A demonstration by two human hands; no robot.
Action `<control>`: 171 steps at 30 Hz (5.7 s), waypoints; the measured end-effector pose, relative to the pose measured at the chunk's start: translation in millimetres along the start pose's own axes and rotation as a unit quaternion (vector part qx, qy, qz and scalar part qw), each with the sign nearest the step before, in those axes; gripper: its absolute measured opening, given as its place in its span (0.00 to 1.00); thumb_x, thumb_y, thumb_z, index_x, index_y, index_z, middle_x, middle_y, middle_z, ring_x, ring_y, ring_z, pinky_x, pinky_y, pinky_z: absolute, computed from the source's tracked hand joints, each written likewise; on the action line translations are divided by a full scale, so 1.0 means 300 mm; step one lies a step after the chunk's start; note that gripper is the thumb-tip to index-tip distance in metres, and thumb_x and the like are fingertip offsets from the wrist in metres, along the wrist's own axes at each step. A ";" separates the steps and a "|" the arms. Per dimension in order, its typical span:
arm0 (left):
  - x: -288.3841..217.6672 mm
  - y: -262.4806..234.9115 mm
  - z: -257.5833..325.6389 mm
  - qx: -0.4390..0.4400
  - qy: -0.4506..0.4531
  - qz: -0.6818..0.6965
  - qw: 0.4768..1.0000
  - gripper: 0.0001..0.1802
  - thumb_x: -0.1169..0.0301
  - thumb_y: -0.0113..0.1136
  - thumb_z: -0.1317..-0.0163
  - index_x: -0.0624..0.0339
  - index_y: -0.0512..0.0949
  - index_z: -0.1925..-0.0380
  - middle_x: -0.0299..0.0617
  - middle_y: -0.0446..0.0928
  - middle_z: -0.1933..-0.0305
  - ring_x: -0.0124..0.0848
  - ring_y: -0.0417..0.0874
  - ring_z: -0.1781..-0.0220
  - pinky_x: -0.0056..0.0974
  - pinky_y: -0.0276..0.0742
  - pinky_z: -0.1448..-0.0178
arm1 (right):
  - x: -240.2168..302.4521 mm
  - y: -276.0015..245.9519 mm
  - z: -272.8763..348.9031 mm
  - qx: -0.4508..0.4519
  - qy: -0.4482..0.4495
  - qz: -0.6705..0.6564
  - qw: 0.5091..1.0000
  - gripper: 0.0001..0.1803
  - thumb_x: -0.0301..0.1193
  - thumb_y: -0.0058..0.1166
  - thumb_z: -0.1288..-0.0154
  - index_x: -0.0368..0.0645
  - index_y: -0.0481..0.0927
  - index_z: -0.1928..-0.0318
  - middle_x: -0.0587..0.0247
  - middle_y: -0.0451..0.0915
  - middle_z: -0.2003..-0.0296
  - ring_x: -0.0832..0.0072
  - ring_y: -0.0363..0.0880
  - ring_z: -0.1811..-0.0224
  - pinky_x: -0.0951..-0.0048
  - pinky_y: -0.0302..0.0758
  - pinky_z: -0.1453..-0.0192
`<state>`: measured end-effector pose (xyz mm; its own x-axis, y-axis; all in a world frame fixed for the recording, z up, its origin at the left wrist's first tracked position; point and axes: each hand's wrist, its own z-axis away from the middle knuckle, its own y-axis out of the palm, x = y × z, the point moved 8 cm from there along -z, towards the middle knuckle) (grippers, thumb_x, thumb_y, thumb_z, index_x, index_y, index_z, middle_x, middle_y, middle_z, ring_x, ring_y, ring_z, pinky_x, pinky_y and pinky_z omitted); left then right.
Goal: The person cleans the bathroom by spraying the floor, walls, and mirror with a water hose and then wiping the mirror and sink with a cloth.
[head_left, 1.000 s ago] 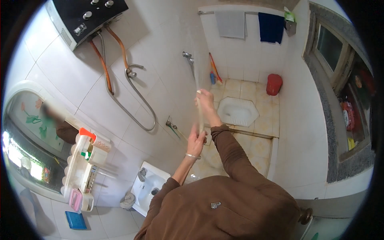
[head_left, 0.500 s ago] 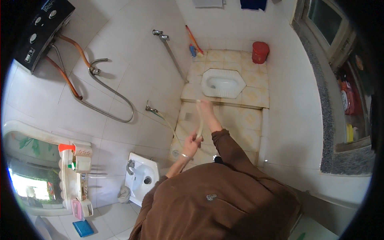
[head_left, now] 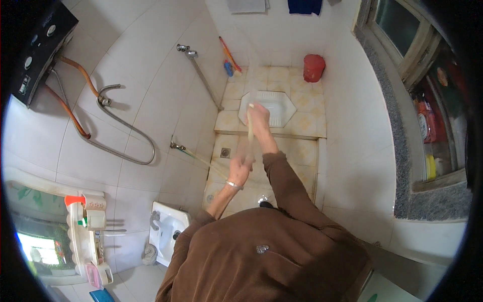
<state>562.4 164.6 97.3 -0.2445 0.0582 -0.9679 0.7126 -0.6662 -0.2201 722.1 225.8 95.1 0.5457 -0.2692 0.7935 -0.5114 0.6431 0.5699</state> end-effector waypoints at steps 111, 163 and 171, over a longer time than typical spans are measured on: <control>0.471 -0.170 0.920 -0.169 -0.201 0.019 0.965 0.18 0.59 0.54 0.47 0.67 0.72 0.72 0.39 0.71 0.78 0.27 0.68 0.73 0.36 0.66 0.67 | -0.789 0.239 1.063 0.509 0.269 0.476 0.665 0.10 0.26 0.44 0.46 0.36 0.73 0.63 0.69 0.67 0.85 0.83 0.63 0.88 0.81 0.57 0.88; 0.137 -0.578 1.008 -0.442 0.045 0.212 0.871 0.10 0.67 0.46 0.38 0.62 0.67 0.63 0.33 0.66 0.77 0.22 0.64 0.77 0.28 0.63 0.73 | -0.350 0.853 1.383 0.538 -0.255 0.235 0.768 0.10 0.26 0.42 0.41 0.42 0.70 0.58 0.49 0.70 0.80 0.60 0.69 0.81 0.65 0.65 0.76; 0.002 -0.748 0.998 -0.475 0.152 0.150 0.854 0.14 0.64 0.43 0.36 0.60 0.67 0.56 0.30 0.65 0.75 0.20 0.62 0.77 0.26 0.61 0.73 | -0.217 1.031 1.434 0.557 -0.272 0.183 0.763 0.12 0.24 0.44 0.44 0.42 0.69 0.58 0.51 0.71 0.78 0.62 0.70 0.79 0.68 0.67 0.74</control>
<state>205.6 91.4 182.4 0.1211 0.2769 -0.9532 0.9605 0.2096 0.1830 242.8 133.9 311.4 0.0292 -0.6693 0.7424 -0.9760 -0.1796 -0.1235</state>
